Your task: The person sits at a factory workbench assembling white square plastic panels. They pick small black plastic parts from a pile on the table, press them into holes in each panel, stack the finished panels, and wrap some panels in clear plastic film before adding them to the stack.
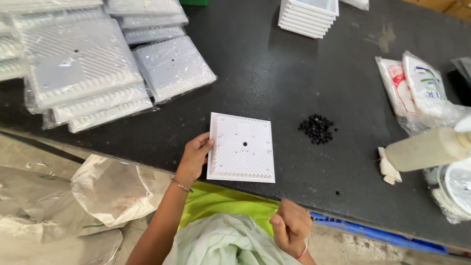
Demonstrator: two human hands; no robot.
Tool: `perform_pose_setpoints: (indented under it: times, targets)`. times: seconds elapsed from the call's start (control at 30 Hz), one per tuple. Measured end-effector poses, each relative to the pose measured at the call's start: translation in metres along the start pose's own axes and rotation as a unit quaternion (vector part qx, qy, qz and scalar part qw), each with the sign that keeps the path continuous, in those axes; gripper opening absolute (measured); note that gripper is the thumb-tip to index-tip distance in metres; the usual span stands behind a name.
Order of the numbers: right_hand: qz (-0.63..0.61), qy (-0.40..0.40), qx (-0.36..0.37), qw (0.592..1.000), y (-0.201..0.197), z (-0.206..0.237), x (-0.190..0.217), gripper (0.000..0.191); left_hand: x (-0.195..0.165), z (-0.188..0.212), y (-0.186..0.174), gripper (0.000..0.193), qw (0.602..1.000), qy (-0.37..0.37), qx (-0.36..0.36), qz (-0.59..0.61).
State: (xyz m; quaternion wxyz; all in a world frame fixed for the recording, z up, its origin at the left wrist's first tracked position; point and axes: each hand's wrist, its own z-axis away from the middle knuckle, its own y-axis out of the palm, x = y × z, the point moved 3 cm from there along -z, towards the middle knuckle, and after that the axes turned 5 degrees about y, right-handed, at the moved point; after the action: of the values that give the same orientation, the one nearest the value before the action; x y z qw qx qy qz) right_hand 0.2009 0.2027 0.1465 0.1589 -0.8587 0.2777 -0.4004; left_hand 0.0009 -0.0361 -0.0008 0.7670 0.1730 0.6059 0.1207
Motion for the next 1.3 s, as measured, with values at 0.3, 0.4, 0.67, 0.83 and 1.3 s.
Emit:
perform_pose_setpoints:
  times: [0.3, 0.4, 0.67, 0.83, 1.3]
  targets:
    - [-0.001, 0.179, -0.106, 0.978, 0.001, -0.013, -0.037, 0.015, -0.041, 0.033, 0.033, 0.034, 0.994, 0.111, -0.009, -0.020]
    - [-0.042, 0.217, -0.102, 0.970, -0.005, -0.034, -0.052, 0.050, -0.055, 0.050, 0.044, 0.034, 0.986, 0.153, 0.000, -0.071]
    - [-0.159, 0.380, 0.061, 0.909, -0.010, -0.036, -0.099, 0.125, -0.080, 0.079, 0.066, 0.028, 0.952, 0.236, 0.030, -0.193]
    - [-0.232, 0.328, 0.150, 0.903, -0.020, -0.010, -0.118, 0.068, -0.086, 0.086, 0.081, 0.021, 0.926, 0.299, 0.062, -0.224]
    - [-0.181, 0.147, 0.075, 0.969, -0.023, -0.004, -0.105, 0.019, -0.097, 0.071, 0.099, 0.029, 0.890, 0.418, 0.078, -0.163]
